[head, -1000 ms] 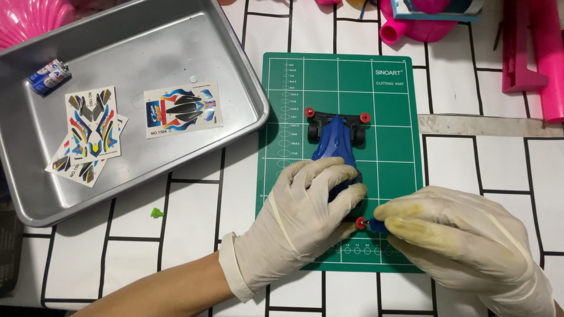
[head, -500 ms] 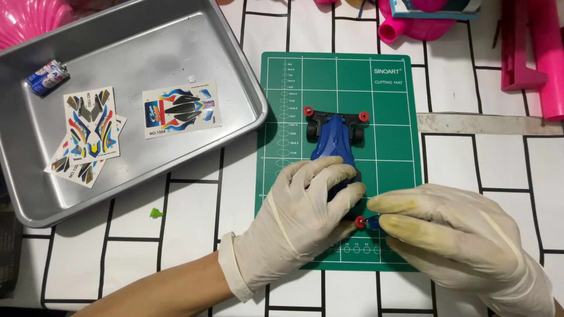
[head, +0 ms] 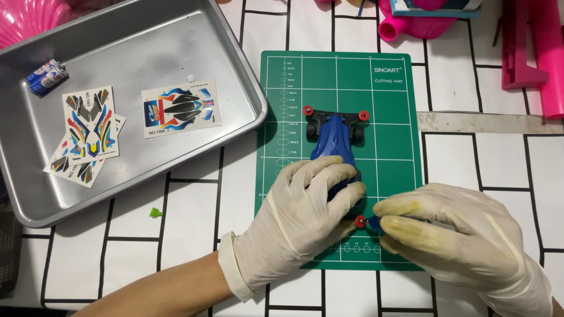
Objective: The person attaches red wheels to a blue model car chassis on a green cutting mat. They use a blue screwdriver to tighten the wheel nuts on each wheel. Finally, the person places the assembled car into a metal tray.
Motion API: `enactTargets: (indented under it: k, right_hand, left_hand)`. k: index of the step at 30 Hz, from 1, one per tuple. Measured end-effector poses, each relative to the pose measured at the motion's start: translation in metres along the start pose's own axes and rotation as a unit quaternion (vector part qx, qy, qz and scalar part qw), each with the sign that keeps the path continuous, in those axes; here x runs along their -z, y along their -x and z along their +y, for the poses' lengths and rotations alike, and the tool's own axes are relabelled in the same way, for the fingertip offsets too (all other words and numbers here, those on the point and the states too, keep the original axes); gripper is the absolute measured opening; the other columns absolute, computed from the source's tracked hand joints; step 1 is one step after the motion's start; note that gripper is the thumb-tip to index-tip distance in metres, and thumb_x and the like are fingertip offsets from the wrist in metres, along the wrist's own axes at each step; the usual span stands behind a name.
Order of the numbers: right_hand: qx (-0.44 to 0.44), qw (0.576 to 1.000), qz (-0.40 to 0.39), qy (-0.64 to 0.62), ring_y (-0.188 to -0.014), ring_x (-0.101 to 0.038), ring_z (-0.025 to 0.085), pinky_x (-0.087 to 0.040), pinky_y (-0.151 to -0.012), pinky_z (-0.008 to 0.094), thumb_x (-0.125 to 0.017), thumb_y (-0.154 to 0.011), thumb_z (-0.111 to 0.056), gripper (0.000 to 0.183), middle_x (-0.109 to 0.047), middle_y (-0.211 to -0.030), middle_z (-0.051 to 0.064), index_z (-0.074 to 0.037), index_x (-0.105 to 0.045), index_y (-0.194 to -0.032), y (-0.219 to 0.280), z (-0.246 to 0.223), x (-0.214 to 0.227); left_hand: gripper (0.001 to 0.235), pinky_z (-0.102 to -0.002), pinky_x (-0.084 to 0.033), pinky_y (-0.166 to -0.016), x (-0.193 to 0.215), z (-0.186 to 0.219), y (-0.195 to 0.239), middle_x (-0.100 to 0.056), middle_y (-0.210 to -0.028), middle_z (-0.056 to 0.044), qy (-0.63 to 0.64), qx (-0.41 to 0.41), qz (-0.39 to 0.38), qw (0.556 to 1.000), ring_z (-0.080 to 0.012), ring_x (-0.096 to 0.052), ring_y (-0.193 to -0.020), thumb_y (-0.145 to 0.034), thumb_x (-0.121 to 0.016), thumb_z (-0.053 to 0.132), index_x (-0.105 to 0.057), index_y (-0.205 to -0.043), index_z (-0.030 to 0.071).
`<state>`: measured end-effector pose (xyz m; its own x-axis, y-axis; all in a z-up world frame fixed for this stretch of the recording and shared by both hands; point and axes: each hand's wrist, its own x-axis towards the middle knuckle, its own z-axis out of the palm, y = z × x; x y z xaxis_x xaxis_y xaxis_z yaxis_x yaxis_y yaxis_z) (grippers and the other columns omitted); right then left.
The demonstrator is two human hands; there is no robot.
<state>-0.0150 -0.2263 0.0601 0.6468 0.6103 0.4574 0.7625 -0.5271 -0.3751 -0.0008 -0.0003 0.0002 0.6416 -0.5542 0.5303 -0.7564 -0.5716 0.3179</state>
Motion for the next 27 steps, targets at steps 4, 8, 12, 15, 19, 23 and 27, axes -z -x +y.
enactTargets:
  k: [4, 8, 12, 15, 19, 23, 27]
  right_hand:
    - [0.054, 0.998, 0.031, -0.020, -0.083, -0.075, 0.029, -0.066, -0.073, 0.037, -0.078, -0.088, -0.004, 0.029, -0.075, -0.108, 0.021, -0.005, -0.064, -0.113, 0.006, 0.007, -0.019]
    - [0.029, 0.997, 0.076, 0.001, -0.077, -0.072, 0.024, -0.059, -0.065, 0.031, -0.085, -0.084, -0.002, 0.036, -0.074, -0.098, 0.014, -0.001, -0.062, -0.112, 0.011, 0.012, -0.019]
    - [0.056, 0.998, 0.026, -0.027, -0.086, -0.077, 0.030, -0.066, -0.074, 0.039, -0.075, -0.088, -0.001, 0.024, -0.075, -0.103, 0.021, -0.001, -0.063, -0.109, -0.007, 0.002, -0.004]
    - [0.017, 0.999, 0.022, -0.037, -0.079, -0.076, 0.025, -0.061, -0.068, 0.033, -0.082, -0.084, -0.007, 0.032, -0.075, -0.099, 0.013, -0.005, -0.065, -0.110, -0.003, -0.001, -0.001]
    - [0.053, 0.997, 0.007, -0.054, -0.085, -0.076, 0.031, -0.066, -0.075, 0.039, -0.078, -0.085, -0.012, 0.026, -0.072, -0.102, 0.021, -0.004, -0.064, -0.105, -0.002, 0.004, -0.006]
    - [0.001, 0.999, 0.014, -0.043, -0.076, -0.071, 0.025, -0.061, -0.067, 0.030, -0.079, -0.084, -0.004, 0.026, -0.074, -0.097, 0.012, -0.007, -0.066, -0.106, 0.001, -0.001, -0.004]
    - [0.037, 0.995, 0.001, -0.089, -0.092, -0.075, 0.033, -0.067, -0.084, 0.043, -0.078, -0.084, -0.011, 0.033, -0.071, -0.105, 0.023, 0.000, -0.062, -0.110, 0.001, 0.009, -0.003]
  left_hand:
    - [0.034, -0.049, -0.053, -0.093, 0.000, 0.000, 0.000, -0.064, -0.124, -0.013, -0.004, -0.003, 0.022, 1.000, -0.0357, -0.064, -0.122, -0.091, -0.080, 0.023, -0.065, -0.118, 0.009]
    - [0.039, -0.050, -0.053, -0.094, -0.001, 0.000, 0.000, -0.064, -0.125, -0.014, -0.001, -0.002, 0.014, 1.000, -0.0364, -0.064, -0.123, -0.088, -0.083, 0.024, -0.064, -0.118, 0.009]
    - [0.037, -0.049, -0.053, -0.095, -0.002, 0.000, 0.001, -0.064, -0.126, -0.013, -0.002, -0.004, 0.015, 1.000, -0.0363, -0.064, -0.123, -0.090, -0.081, 0.023, -0.064, -0.119, 0.009]
    - [0.045, -0.051, -0.053, -0.094, -0.001, 0.000, 0.001, -0.063, -0.126, -0.014, -0.003, -0.002, 0.002, 1.000, -0.0370, -0.063, -0.124, -0.086, -0.086, 0.028, -0.063, -0.120, 0.009]
    - [0.032, -0.049, -0.053, -0.095, -0.001, 0.000, 0.000, -0.064, -0.124, -0.013, 0.001, -0.004, 0.024, 1.000, -0.0355, -0.064, -0.122, -0.091, -0.078, 0.020, -0.064, -0.117, 0.008]
    - [0.039, -0.050, -0.053, -0.094, 0.000, 0.000, 0.001, -0.064, -0.126, -0.014, -0.002, -0.003, 0.013, 1.000, -0.0366, -0.064, -0.124, -0.089, -0.083, 0.024, -0.064, -0.119, 0.008]
    - [0.037, -0.050, -0.054, -0.094, -0.001, 0.000, 0.001, -0.064, -0.125, -0.014, -0.002, -0.005, 0.017, 1.000, -0.0368, -0.065, -0.123, -0.091, -0.081, 0.025, -0.064, -0.119, 0.008]
